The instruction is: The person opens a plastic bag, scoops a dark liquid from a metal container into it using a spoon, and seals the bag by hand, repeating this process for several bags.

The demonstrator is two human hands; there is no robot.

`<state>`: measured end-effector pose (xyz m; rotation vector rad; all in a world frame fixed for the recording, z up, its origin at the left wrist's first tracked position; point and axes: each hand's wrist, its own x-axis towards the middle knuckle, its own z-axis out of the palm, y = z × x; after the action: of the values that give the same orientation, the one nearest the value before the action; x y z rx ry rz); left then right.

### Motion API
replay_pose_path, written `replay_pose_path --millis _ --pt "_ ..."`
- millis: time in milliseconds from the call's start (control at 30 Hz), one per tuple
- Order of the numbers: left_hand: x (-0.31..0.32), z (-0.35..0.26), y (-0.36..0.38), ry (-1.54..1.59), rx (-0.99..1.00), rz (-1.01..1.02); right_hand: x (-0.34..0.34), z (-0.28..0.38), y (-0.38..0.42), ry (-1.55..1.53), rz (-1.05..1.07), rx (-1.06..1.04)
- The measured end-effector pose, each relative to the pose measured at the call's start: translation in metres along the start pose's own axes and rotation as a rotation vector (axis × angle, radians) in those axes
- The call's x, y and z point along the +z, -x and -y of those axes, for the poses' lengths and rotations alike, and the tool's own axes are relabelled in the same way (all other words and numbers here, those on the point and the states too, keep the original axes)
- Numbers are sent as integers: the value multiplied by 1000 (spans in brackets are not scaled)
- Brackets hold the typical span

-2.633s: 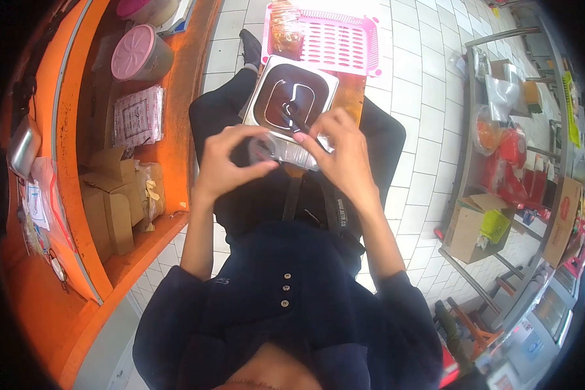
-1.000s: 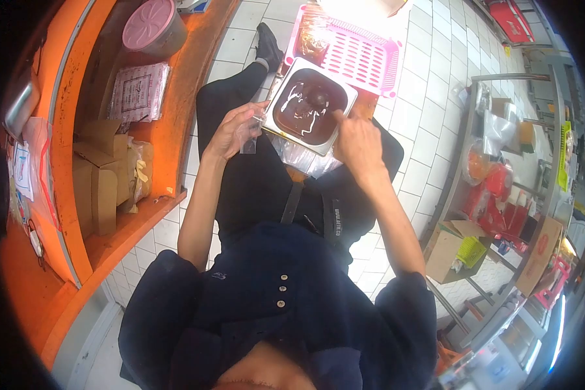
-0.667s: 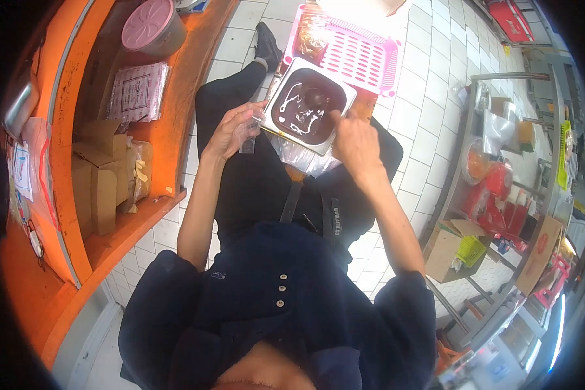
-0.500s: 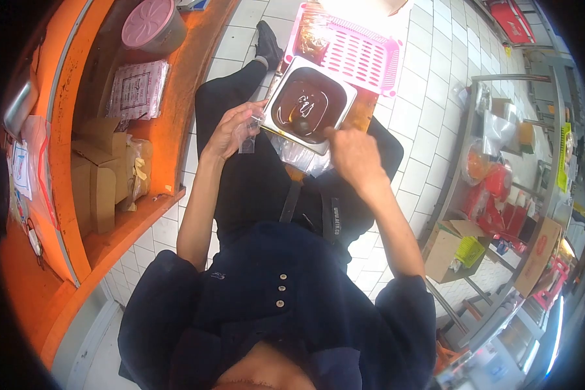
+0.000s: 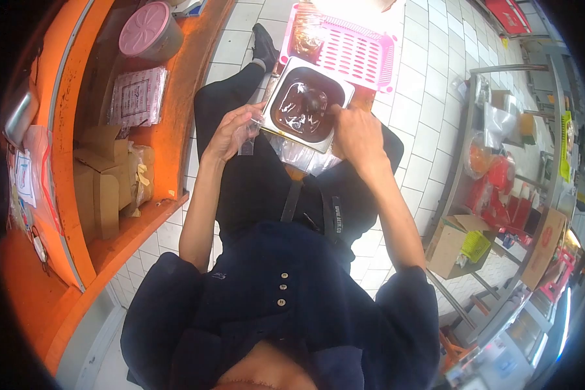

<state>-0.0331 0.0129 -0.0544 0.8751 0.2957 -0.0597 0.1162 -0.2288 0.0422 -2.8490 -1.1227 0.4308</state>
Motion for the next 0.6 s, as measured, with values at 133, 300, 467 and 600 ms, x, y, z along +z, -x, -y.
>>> replay_pose_path --millis 133,300,467,600 --pt "-5 3 -2 -2 -7 -3 9 4 2 -97 -34 -218" --pt "-6 7 -3 9 34 29 5 -1 5 -9 -51 -38" --pt "12 -9 1 -59 40 25 -11 0 18 -98 41 -277" --pt "25 -16 -1 -220 61 36 -16 -21 22 84 -152 -245"
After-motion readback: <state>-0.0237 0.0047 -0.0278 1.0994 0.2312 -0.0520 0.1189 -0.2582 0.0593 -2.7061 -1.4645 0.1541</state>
